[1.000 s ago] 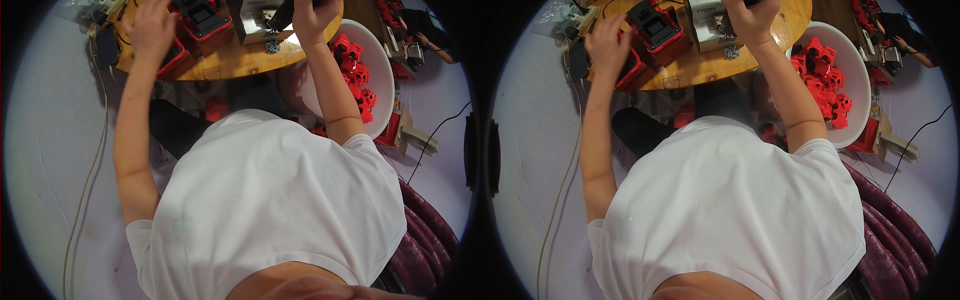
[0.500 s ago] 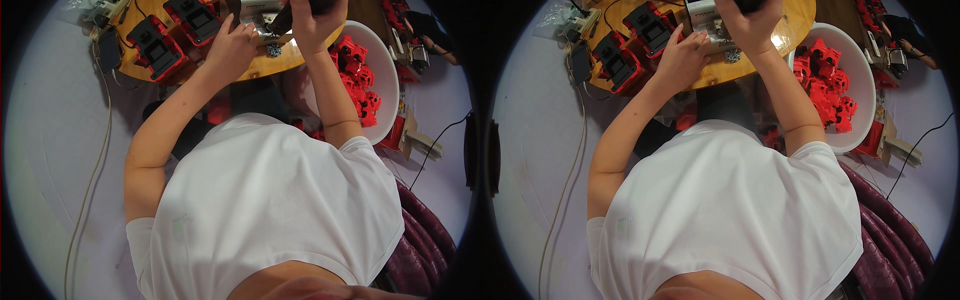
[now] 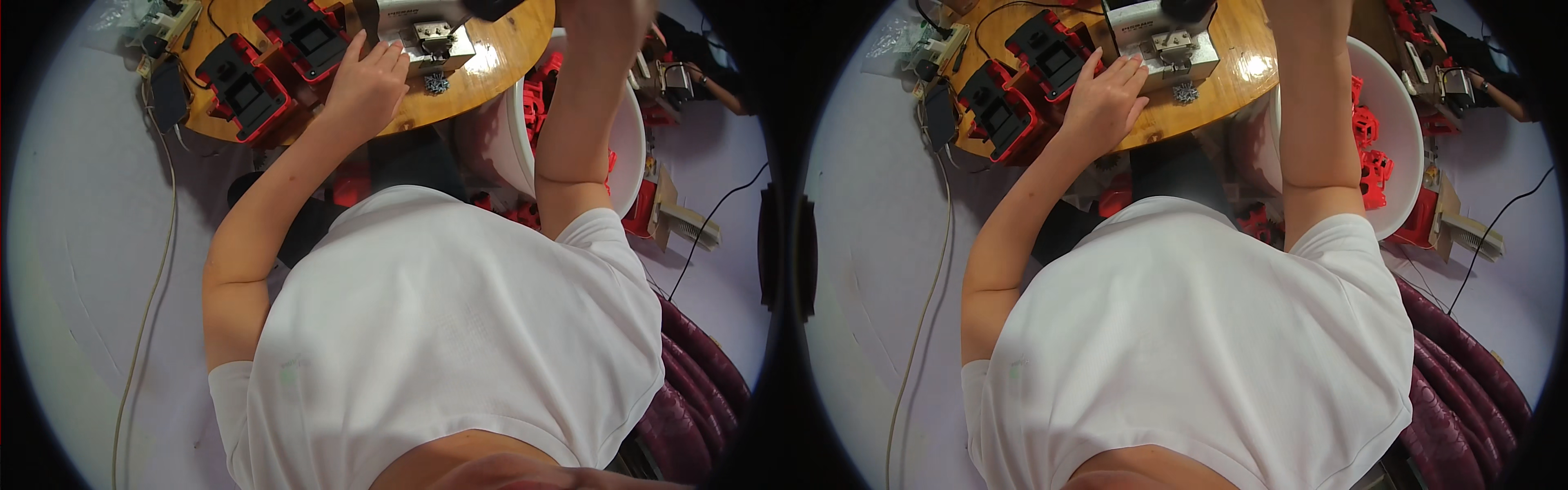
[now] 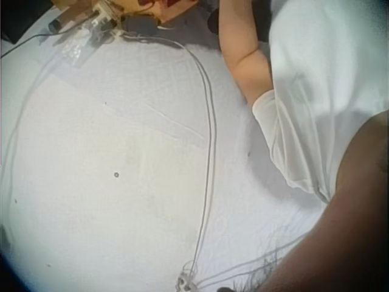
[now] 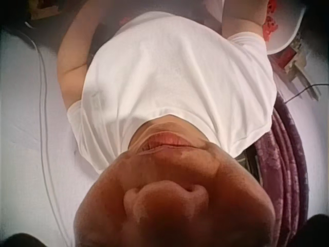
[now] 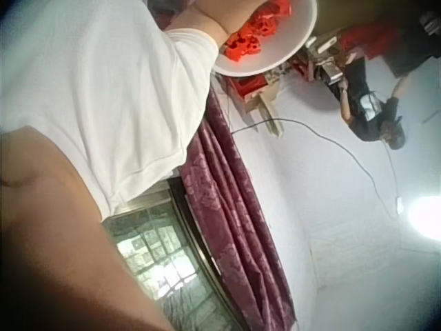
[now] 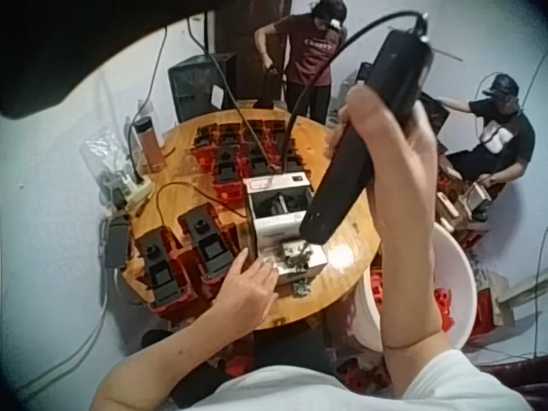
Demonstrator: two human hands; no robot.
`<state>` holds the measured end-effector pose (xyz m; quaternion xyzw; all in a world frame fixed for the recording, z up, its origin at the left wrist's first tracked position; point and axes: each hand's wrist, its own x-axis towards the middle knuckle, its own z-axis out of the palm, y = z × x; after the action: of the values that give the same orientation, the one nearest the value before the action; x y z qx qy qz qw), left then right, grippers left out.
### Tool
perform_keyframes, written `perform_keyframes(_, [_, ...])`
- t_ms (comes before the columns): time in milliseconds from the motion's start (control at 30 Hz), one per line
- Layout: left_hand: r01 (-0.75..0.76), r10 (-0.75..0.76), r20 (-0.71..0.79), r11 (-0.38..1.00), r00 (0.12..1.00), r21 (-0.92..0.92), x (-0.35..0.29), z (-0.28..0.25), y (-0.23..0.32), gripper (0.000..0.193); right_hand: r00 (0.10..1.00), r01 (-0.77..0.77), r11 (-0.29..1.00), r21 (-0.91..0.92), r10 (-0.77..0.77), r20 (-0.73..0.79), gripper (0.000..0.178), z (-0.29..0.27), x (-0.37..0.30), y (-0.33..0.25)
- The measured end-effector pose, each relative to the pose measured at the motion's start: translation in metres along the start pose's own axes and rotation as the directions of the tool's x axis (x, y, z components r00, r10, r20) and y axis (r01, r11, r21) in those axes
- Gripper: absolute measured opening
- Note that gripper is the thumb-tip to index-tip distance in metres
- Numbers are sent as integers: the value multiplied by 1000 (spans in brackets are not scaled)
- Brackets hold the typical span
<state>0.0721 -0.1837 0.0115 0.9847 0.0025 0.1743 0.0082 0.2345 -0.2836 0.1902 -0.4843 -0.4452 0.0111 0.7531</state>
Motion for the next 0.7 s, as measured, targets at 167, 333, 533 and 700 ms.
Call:
perform_keyframes(167, [49,-48,27,998,998,-44,2,-3,3,41,981,-184,979,91,177,83,29,-6,-38,29])
perform_keyframes(333, [-13,-42,-244,976,969,-219,-15,-36,-35,30,998,-55,997,50,54,24,38,-14,-57,56])
perform_keyframes(533, [520,-564,-310,826,765,-220,-75,-31,-160,46,985,158,986,-48,-161,-65,37,-5,-66,67])
perform_keyframes(700, [661,-696,-159,717,701,-221,-83,-18,-165,64,943,327,943,-61,-329,-44,43,-4,-70,97])
